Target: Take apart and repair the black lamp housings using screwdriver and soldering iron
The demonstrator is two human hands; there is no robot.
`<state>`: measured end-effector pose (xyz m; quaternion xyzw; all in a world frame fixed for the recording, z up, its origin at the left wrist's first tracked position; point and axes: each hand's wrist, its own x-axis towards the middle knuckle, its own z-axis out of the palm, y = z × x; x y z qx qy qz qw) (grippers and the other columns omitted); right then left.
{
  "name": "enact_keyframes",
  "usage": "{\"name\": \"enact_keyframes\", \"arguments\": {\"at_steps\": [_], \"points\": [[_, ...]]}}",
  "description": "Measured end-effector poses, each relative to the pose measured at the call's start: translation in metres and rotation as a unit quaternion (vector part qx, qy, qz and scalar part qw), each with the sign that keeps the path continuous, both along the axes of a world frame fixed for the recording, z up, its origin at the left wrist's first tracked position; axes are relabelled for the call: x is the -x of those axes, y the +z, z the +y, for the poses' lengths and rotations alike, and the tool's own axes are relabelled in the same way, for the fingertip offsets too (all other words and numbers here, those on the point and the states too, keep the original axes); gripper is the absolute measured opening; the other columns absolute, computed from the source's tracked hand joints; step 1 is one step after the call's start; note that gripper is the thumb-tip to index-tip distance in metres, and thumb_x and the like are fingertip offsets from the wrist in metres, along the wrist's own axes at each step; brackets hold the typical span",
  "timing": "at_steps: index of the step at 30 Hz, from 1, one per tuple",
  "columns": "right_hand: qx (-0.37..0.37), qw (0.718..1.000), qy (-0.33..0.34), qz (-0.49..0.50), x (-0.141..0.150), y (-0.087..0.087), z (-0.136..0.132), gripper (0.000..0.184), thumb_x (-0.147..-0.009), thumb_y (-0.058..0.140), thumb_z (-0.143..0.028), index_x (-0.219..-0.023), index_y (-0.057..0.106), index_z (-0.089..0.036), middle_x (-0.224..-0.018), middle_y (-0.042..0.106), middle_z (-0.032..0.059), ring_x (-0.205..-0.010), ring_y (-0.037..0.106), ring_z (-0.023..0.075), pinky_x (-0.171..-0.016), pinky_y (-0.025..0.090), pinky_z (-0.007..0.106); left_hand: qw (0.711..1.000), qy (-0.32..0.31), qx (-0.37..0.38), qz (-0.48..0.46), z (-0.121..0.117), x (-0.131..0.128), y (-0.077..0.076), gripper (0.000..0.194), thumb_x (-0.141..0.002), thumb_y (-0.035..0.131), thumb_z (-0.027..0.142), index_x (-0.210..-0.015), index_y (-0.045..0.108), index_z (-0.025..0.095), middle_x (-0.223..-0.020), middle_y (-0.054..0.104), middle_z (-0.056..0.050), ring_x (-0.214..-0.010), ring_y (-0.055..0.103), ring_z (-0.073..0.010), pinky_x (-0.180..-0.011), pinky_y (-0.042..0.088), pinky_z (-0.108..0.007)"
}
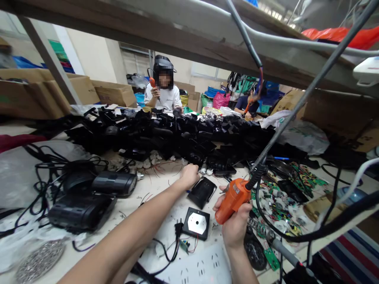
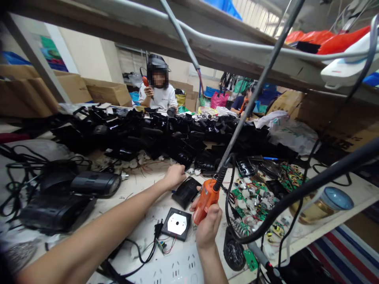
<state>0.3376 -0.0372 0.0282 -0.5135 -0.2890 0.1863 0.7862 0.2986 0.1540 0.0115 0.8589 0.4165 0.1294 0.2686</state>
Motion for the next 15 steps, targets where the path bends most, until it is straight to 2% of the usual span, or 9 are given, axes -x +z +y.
{"name": "enact_keyframes", "arguments": {"at_steps": [2, 4, 6, 8, 9, 11, 13, 15], "points": [[-0.005, 1.0, 0.004, 0.001, -0.001, 0.0, -0.001, 0.081, -0.073, 0.036, -0.089, -0.094, 0.064, -0.016, -0.056, 0.059, -0.0004, -0.046, 0.053, 0.0161, -0.044, 0.041, 0.027, 0.999, 0.0, 0.017, -0.04, -0.001, 0.013, 0.006, 0.021, -0.091, 0.062, 0.032, -0.1, 0.063, 0.014, -0.104, 0.065, -0.007, -0.095, 0.063, -0.0205, -0.084, 0.053, -0.04], [-0.014, 1.0, 0.002, -0.007, -0.003, 0.001, -0.003, 0.079, -0.074, 0.035, -0.087, -0.094, 0.064, -0.016, -0.055, 0.059, -0.0005, -0.046, 0.052, 0.0161, -0.045, 0.042, 0.028, 0.995, -0.005, 0.038, -0.092, -0.011, 0.03, 0.014, 0.017, -0.089, 0.06, 0.03, -0.08, 0.06, 0.014, -0.094, 0.067, -0.006, -0.094, 0.063, -0.0199, -0.084, 0.051, -0.037], [-0.016, 1.0, -0.001, -0.014, -0.006, 0.002, -0.004, 0.077, -0.076, 0.035, -0.085, -0.093, 0.064, -0.016, -0.054, 0.059, -0.0006, -0.046, 0.053, 0.0168, -0.046, 0.043, 0.029, 0.986, -0.03, 0.071, -0.146, -0.028, 0.052, 0.022, 0.023, -0.087, 0.057, 0.029, -0.068, 0.05, 0.017, -0.095, 0.068, -0.005, -0.096, 0.063, -0.0188, -0.082, 0.051, -0.032], [-0.01, 1.0, -0.008, -0.013, -0.009, 0.004, -0.004, 0.077, -0.076, 0.033, -0.086, -0.091, 0.064, -0.017, -0.053, 0.058, -0.0006, -0.046, 0.054, 0.017, -0.046, 0.043, 0.03, 0.975, -0.068, 0.113, -0.18, -0.049, 0.073, 0.025, 0.03, -0.081, 0.062, 0.031, -0.063, 0.043, 0.018, -0.102, 0.069, -0.006, -0.093, 0.065, -0.0177, -0.079, 0.052, -0.03], [-0.005, 1.0, -0.012, -0.011, -0.011, 0.005, -0.004, 0.078, -0.075, 0.032, -0.087, -0.089, 0.064, -0.017, -0.053, 0.058, -0.0004, -0.046, 0.054, 0.0168, -0.046, 0.043, 0.03, 0.965, -0.097, 0.148, -0.194, -0.06, 0.082, 0.024, 0.032, -0.079, 0.064, 0.033, -0.061, 0.041, 0.018, -0.102, 0.07, -0.006, -0.089, 0.066, -0.0169, -0.076, 0.052, -0.029], [0.002, 1.0, -0.021, -0.009, -0.012, 0.006, -0.003, 0.08, -0.074, 0.029, -0.088, -0.083, 0.064, -0.017, -0.053, 0.058, 0.0, -0.046, 0.054, 0.0164, -0.047, 0.044, 0.03, 0.926, -0.144, 0.254, -0.238, -0.078, 0.095, 0.018, 0.034, -0.074, 0.069, 0.032, -0.059, 0.042, 0.018, -0.1, 0.07, -0.008, -0.085, 0.066, -0.0165, -0.076, 0.052, -0.03], [0.003, 1.0, -0.022, -0.009, -0.011, 0.006, -0.002, 0.079, -0.075, 0.029, -0.087, -0.082, 0.064, -0.016, -0.053, 0.058, -0.0002, -0.047, 0.054, 0.0162, -0.048, 0.044, 0.03, 0.912, -0.146, 0.284, -0.257, -0.09, 0.1, 0.007, 0.034, -0.073, 0.071, 0.03, -0.058, 0.043, 0.018, -0.097, 0.07, -0.008, -0.085, 0.065, -0.0167, -0.076, 0.051, -0.03], [-0.005, 1.0, -0.017, -0.01, -0.009, 0.007, -0.002, 0.078, -0.075, 0.031, -0.087, -0.084, 0.064, -0.017, -0.053, 0.058, -0.0008, -0.047, 0.054, 0.0163, -0.049, 0.044, 0.03, 0.92, -0.133, 0.259, -0.261, -0.095, 0.098, -0.002, 0.034, -0.074, 0.071, 0.029, -0.058, 0.043, 0.018, -0.095, 0.07, -0.008, -0.086, 0.064, -0.0168, -0.077, 0.05, -0.03]]}}
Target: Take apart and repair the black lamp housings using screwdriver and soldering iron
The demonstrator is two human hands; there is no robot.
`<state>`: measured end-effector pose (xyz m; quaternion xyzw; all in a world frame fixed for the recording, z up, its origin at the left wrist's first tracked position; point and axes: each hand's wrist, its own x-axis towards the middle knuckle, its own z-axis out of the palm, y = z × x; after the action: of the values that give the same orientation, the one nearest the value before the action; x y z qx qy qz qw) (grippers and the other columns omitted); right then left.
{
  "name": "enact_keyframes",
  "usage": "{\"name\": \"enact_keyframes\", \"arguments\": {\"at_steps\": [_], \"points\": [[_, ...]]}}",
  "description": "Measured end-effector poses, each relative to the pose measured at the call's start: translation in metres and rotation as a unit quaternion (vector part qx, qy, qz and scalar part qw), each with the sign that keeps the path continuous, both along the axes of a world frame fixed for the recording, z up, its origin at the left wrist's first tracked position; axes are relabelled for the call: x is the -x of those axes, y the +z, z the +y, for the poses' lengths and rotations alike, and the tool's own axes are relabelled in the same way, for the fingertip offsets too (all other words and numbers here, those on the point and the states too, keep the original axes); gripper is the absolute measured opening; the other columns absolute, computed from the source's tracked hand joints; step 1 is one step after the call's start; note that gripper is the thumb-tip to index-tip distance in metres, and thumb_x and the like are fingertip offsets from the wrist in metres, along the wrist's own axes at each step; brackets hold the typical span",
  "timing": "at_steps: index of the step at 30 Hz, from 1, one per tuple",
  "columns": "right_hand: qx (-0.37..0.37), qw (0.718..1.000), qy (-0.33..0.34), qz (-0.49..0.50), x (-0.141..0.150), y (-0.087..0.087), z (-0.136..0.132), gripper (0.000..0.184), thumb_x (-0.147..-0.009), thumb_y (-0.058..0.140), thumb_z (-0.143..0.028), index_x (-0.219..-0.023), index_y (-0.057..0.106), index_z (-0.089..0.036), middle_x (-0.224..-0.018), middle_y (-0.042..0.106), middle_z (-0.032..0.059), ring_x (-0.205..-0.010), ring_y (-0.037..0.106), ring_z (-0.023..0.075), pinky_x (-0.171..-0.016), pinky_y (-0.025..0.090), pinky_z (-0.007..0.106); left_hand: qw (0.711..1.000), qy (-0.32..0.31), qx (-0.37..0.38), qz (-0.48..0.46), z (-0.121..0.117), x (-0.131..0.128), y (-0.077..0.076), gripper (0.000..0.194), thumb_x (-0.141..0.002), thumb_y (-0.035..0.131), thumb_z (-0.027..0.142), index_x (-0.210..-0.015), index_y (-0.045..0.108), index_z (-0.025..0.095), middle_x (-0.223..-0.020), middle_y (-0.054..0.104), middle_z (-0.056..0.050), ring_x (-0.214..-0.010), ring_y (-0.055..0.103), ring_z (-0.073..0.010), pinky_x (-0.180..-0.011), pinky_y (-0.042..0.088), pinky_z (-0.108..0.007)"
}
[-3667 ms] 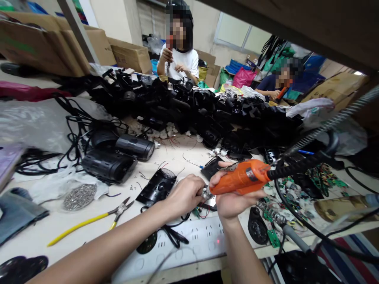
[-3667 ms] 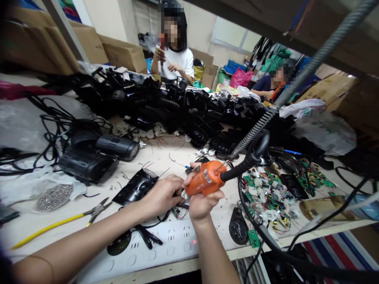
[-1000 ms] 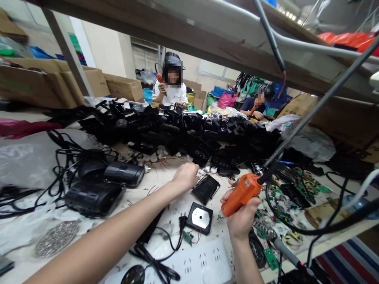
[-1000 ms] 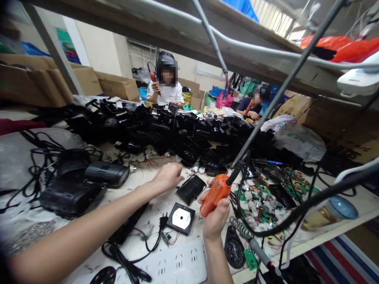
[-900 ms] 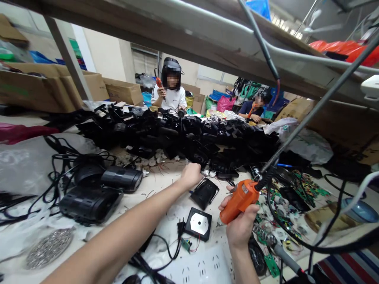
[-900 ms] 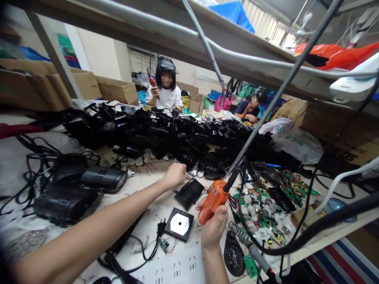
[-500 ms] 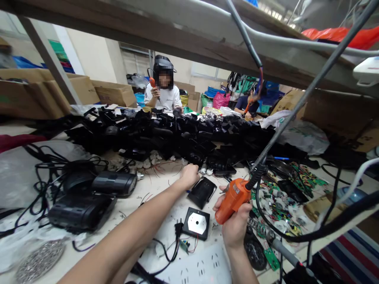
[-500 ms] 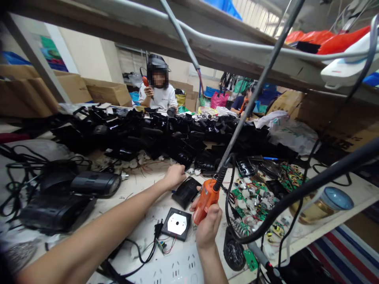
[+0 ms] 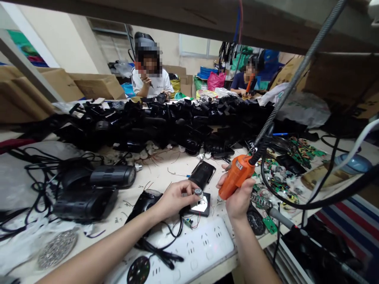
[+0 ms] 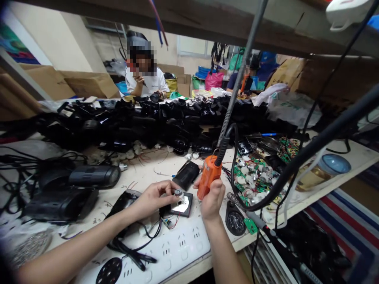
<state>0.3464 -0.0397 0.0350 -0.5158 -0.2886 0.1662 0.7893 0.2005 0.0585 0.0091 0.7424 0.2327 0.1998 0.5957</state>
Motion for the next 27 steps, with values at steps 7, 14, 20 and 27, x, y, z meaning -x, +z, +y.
{"name": "enact_keyframes", "arguments": {"at_steps": [7, 14, 20, 27], "points": [[-0.012, 1.0, 0.009, 0.012, 0.002, 0.0, -0.002, 0.079, -0.071, 0.036, -0.089, -0.091, 0.063, -0.018, -0.056, 0.061, -0.0003, -0.048, 0.054, 0.017, -0.047, 0.044, 0.03, 0.98, -0.035, -0.194, -0.01, -0.009, -0.001, -0.003, 0.028, -0.085, 0.062, 0.02, -0.063, 0.043, 0.019, -0.097, 0.065, -0.005, -0.088, 0.061, -0.0147, -0.077, 0.047, -0.027], [0.003, 1.0, 0.014, 0.001, 0.003, 0.001, -0.002, 0.08, -0.074, 0.03, -0.088, -0.092, 0.062, -0.017, -0.054, 0.058, -0.0018, -0.047, 0.053, 0.0163, -0.048, 0.043, 0.03, 0.951, -0.059, -0.301, 0.044, -0.016, 0.003, -0.004, 0.019, -0.09, 0.054, 0.017, -0.072, 0.051, 0.018, -0.096, 0.061, -0.005, -0.087, 0.06, -0.0147, -0.075, 0.048, -0.024], [0.013, 1.0, 0.02, 0.012, 0.003, 0.002, -0.004, 0.082, -0.07, 0.031, -0.091, -0.087, 0.062, -0.017, -0.055, 0.057, -0.0007, -0.045, 0.052, 0.0158, -0.044, 0.038, 0.028, 0.909, -0.025, -0.393, 0.138, -0.024, -0.002, -0.006, 0.016, -0.089, 0.056, 0.017, -0.073, 0.058, 0.018, -0.088, 0.061, -0.002, -0.077, 0.056, -0.016, -0.075, 0.046, -0.029], [-0.011, 0.999, 0.027, 0.016, 0.006, 0.013, -0.005, 0.082, -0.067, 0.037, -0.092, -0.09, 0.064, -0.019, -0.054, 0.058, 0.0, -0.045, 0.052, 0.0174, -0.043, 0.041, 0.029, 0.901, 0.001, -0.388, 0.193, -0.028, -0.005, -0.001, 0.012, -0.086, 0.064, 0.019, -0.074, 0.062, 0.016, -0.086, 0.061, -0.003, -0.078, 0.058, -0.0174, -0.072, 0.046, -0.029]]}}
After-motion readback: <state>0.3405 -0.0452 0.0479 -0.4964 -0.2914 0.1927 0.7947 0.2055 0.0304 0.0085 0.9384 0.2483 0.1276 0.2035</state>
